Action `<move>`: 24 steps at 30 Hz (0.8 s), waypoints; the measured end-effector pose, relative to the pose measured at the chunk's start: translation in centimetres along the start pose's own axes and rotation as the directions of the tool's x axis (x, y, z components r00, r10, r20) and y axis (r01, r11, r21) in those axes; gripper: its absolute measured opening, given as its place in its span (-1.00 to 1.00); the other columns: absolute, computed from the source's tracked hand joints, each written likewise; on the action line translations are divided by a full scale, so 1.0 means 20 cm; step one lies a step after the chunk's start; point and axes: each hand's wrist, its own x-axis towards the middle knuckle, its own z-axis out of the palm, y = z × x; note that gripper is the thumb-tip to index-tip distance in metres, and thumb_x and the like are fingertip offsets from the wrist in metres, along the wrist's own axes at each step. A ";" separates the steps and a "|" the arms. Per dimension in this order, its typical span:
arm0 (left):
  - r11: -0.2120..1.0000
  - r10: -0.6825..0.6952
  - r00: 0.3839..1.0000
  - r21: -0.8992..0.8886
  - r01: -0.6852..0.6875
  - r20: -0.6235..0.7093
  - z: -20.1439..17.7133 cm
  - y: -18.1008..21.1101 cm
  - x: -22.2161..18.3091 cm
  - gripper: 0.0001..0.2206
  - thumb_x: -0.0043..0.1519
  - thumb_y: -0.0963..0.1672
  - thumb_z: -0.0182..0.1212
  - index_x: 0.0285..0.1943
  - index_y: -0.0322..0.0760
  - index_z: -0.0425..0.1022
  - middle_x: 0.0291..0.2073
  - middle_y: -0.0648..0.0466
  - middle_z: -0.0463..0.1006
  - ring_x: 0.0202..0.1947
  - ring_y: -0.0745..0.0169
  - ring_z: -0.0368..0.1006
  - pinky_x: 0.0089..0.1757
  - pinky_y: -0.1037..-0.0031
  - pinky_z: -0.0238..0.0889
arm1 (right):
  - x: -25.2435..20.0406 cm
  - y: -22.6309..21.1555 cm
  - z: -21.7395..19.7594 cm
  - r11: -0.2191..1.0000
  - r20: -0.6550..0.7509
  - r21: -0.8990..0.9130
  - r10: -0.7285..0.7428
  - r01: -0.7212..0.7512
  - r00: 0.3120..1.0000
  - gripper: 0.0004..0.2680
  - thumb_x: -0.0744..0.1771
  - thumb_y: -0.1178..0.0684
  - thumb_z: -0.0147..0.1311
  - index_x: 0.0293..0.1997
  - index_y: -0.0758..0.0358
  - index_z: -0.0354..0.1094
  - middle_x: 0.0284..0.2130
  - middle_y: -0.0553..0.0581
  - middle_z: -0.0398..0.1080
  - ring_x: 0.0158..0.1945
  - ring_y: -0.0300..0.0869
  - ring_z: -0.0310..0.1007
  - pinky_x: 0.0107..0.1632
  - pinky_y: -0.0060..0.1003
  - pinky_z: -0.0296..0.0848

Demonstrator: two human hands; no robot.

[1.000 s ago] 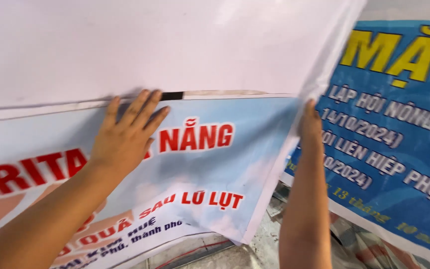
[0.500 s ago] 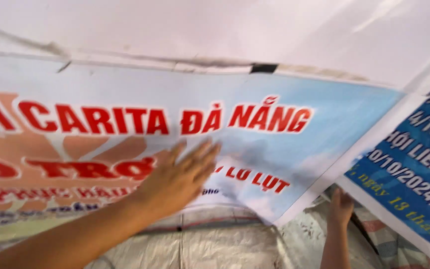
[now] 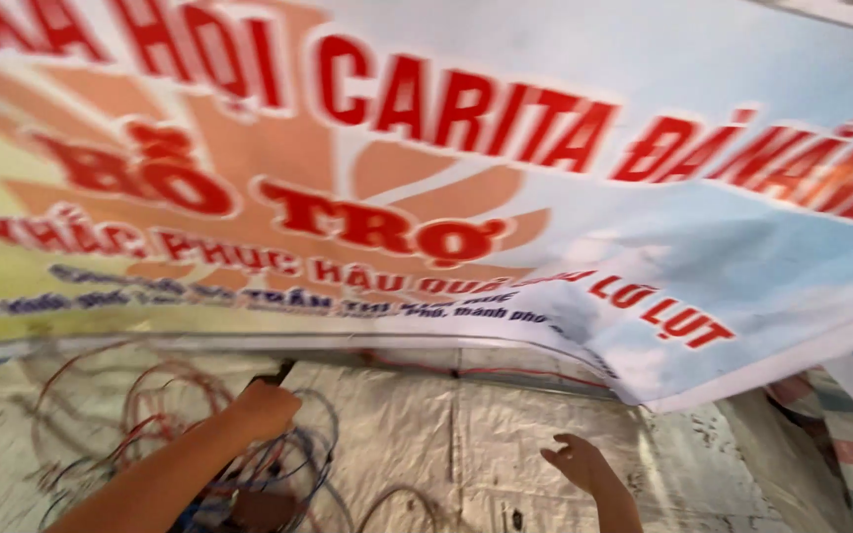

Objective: Connecting electrical wires to a light socket component using a screwdriver and then smoothing and positioning a large banner.

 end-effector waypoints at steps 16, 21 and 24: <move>0.986 -0.150 0.926 -0.125 0.114 -0.346 0.56 -0.55 0.09 -0.56 0.26 0.06 0.23 0.22 -0.19 0.45 0.51 -0.16 0.05 0.53 -0.25 -0.11 0.21 -0.04 0.16 | 0.06 -1.37 1.03 0.781 -0.218 -0.360 -0.602 0.510 0.768 -0.62 0.34 -0.21 0.06 0.26 0.05 0.35 0.25 0.14 0.27 0.27 0.10 0.30 0.17 0.00 0.46; 0.972 -0.237 0.910 -0.089 0.219 -0.339 0.61 -0.73 -0.03 -0.54 0.28 0.09 0.20 0.29 -0.09 0.43 0.52 -0.08 0.07 0.56 -0.14 -0.10 0.26 0.08 0.18 | 0.16 -1.79 1.22 0.601 -0.246 -0.632 -0.755 0.490 0.608 -0.60 0.37 -0.32 -0.02 0.28 0.01 0.34 0.31 0.26 0.21 0.40 0.11 0.19 0.07 0.09 0.52; 0.962 -0.272 0.897 -0.083 0.259 -0.348 0.71 -0.82 -0.04 -0.53 0.27 0.11 0.19 0.30 -0.08 0.42 0.53 -0.09 0.06 0.58 -0.15 -0.15 0.28 0.11 0.15 | 0.26 -1.93 1.25 0.589 -0.280 -0.657 -0.770 0.470 0.573 -0.60 0.35 -0.35 -0.01 0.19 0.05 0.40 0.39 0.23 0.13 0.47 0.08 0.08 0.10 0.12 0.46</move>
